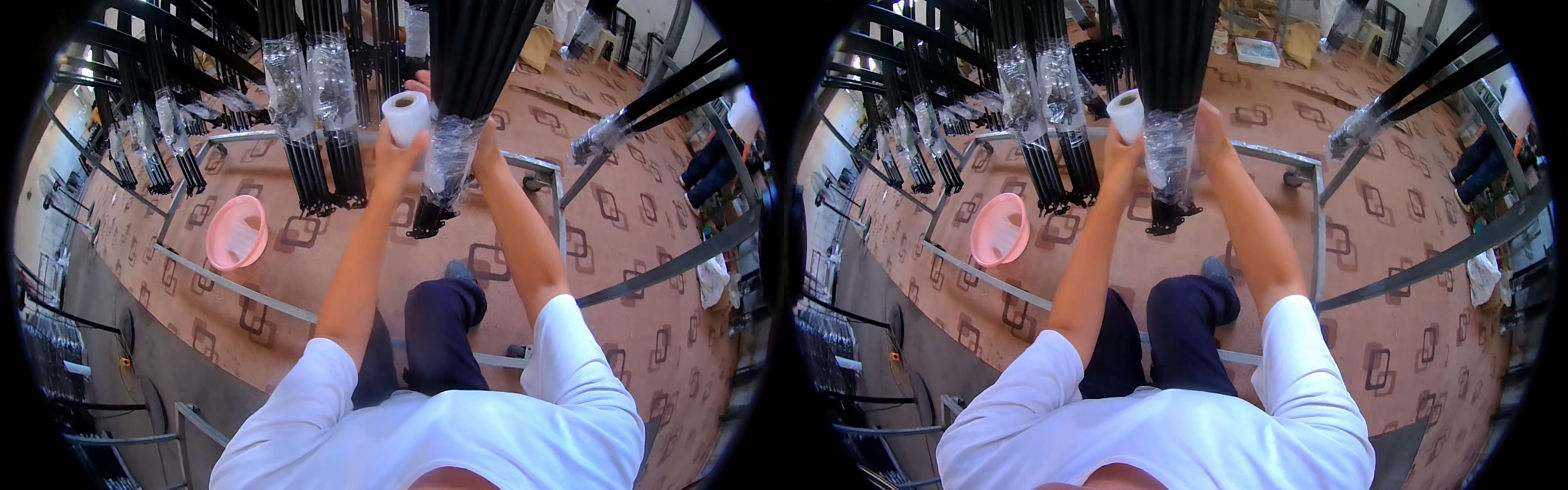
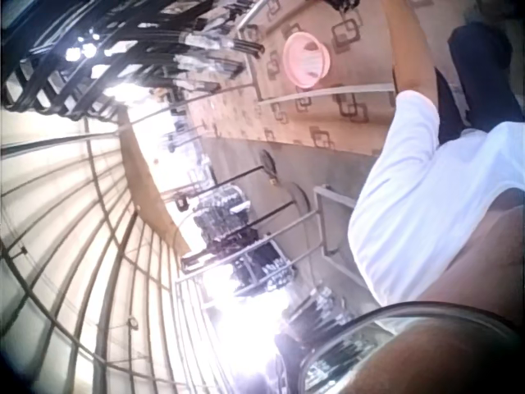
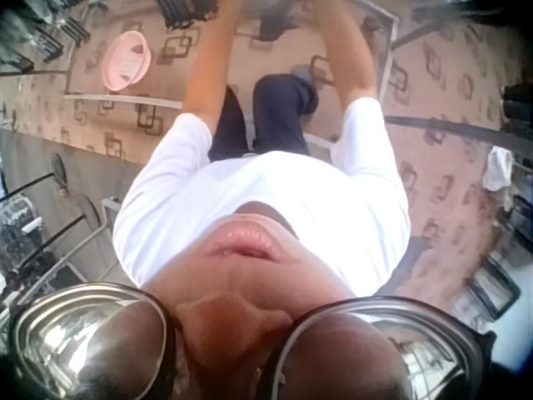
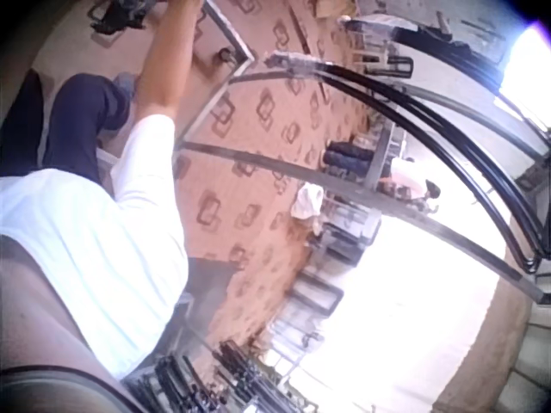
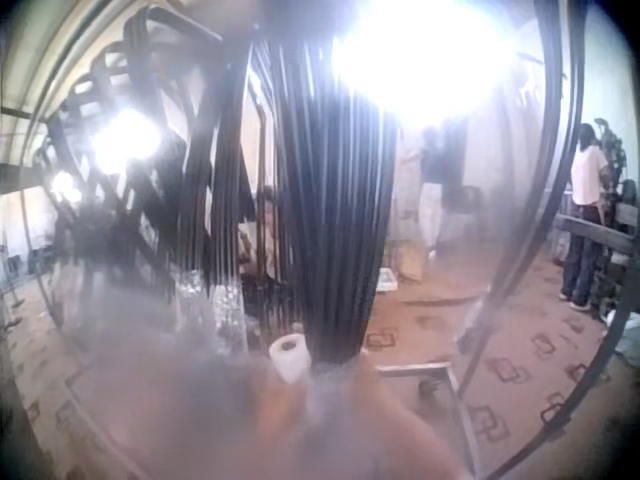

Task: The person wraps bundles of black rods with plastic film while another person assists. The person unrolls the film around the bundle, securing the end with tape, and repeats the process on multiple bundles.

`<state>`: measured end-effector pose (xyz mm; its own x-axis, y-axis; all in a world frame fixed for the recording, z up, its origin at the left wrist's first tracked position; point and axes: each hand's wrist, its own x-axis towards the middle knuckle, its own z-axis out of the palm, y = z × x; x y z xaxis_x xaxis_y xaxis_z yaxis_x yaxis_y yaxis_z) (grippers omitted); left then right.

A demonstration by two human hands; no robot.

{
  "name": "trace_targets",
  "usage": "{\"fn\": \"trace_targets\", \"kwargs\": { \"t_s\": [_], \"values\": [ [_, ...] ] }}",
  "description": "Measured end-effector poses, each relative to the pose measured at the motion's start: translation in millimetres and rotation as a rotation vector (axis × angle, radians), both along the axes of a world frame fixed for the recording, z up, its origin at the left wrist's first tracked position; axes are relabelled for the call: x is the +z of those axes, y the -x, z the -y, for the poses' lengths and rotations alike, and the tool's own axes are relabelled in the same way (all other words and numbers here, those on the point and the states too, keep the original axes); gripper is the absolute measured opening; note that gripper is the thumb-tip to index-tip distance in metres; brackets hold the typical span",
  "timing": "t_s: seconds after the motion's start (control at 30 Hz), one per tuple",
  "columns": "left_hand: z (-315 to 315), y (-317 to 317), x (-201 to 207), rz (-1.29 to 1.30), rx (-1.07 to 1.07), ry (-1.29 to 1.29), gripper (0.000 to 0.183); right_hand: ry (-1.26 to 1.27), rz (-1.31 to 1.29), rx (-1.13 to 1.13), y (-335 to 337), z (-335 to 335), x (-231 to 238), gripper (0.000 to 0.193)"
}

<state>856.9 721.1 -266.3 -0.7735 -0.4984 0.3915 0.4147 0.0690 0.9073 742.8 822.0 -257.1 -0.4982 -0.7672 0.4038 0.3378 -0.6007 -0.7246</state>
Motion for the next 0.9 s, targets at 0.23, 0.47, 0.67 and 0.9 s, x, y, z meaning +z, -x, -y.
{"fn": "trace_targets", "kwargs": {
  "t_s": [0.23, 0.47, 0.67, 0.9],
  "values": [
    [-24.6, -5.6, -3.5, -0.234, 0.35, 0.051, 0.048, -0.265, -0.516, -0.565, -74.2, -40.8, 19.0, 0.063],
    [-17.9, -15.6, -7.2, -0.215, 0.276, 0.028, 0.04, -0.268, -0.383, -0.482, -70.2, -43.5, 23.0, 0.068],
    [18.5, -29.2, -39.6, -0.183, 0.063, 0.033, 0.047, -0.211, -0.338, -0.432, -53.3, -52.6, 16.1, 0.069],
    [-44.8, -87.4, -46.5, -0.042, -0.002, 0.448, 0.058, -0.233, -0.573, -0.633, -91.3, -62.1, -32.1, 0.082]
  ]
}}
